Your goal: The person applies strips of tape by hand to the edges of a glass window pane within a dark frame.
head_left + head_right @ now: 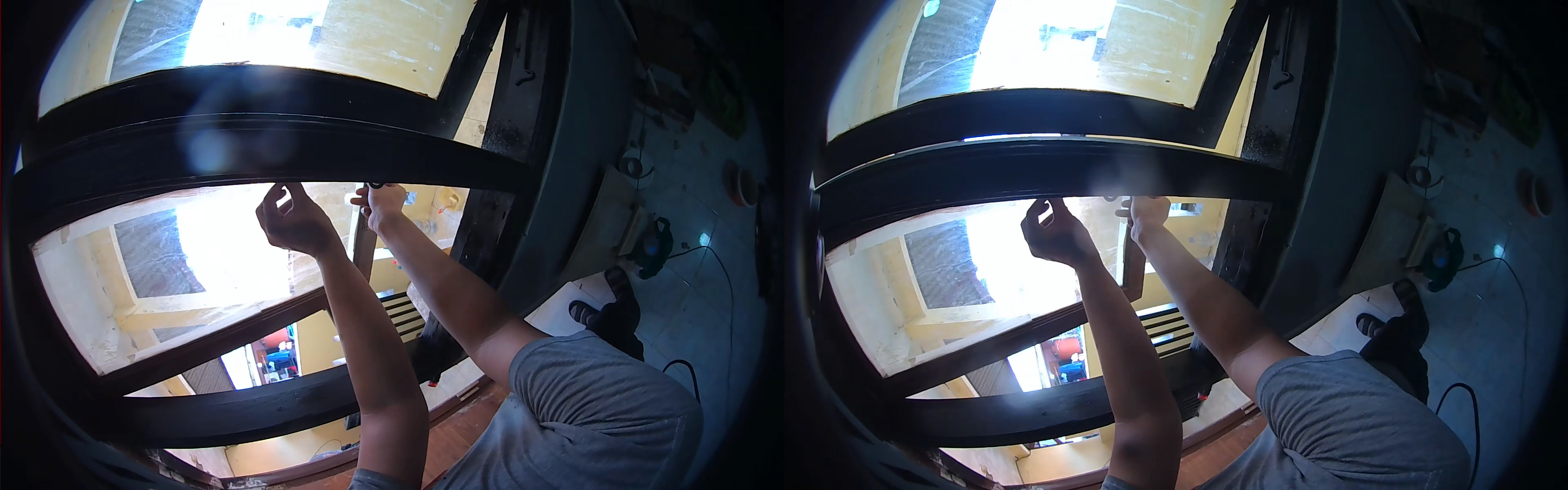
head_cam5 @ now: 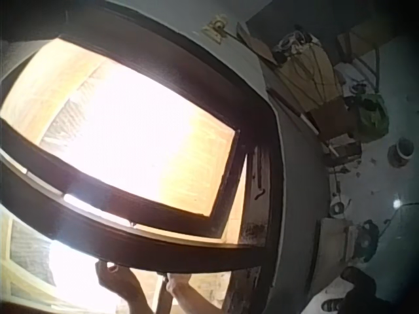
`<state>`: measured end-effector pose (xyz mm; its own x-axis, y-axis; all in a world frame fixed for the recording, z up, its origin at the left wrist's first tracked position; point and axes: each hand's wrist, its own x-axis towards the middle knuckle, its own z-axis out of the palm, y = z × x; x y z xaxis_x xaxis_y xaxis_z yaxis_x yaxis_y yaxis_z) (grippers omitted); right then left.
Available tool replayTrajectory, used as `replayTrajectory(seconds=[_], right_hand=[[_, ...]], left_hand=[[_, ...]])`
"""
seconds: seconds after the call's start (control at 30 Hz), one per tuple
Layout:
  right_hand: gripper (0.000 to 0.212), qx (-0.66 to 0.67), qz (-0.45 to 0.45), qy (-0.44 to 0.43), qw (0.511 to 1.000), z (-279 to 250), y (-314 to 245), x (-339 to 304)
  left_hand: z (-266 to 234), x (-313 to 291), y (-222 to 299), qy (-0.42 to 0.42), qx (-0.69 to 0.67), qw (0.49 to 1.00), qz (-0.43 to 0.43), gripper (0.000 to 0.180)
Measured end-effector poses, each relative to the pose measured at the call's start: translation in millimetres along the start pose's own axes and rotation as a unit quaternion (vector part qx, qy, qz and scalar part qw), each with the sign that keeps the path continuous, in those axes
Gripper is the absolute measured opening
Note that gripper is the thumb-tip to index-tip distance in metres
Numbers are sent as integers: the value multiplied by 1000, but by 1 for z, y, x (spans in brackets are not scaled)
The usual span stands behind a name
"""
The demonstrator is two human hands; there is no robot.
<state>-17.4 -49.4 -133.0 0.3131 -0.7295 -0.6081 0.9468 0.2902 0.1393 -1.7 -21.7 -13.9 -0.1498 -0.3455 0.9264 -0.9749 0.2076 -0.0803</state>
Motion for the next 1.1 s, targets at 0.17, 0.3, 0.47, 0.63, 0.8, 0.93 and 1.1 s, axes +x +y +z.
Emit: replayTrajectory(seconds=[0.17, 0.3, 0.47, 0.63, 0.8, 0.93, 1.1], right_hand=[[17, 10, -14, 2, 1000, 6, 2, 5], [22, -5, -15, -2, 1000, 7, 6, 2], [30, -3, -41, 2, 999, 4, 3, 4], [27, -2, -54, -7, 999, 2, 15, 0], [20, -85, -351, 40, 932, 3, 46, 3], [84, -280, -519, -101, 801, 0, 71, -13], [106, -374, -329, -115, 859, -3, 70, -24]], left_hand=[[4, 3, 1, 7, -17, 999, -29, 18], [0, 4, 4, 13, 12, 999, -37, 21], [2, 1, 11, 13, -10, 996, -89, 30], [-8, 0, -1, 18, -50, 996, -77, 35], [-5, 2, 6, 7, -59, 996, -60, 32], [-4, 1, 5, 8, -65, 995, -71, 28], [-7, 2, 6, -2, -68, 994, -85, 26]])
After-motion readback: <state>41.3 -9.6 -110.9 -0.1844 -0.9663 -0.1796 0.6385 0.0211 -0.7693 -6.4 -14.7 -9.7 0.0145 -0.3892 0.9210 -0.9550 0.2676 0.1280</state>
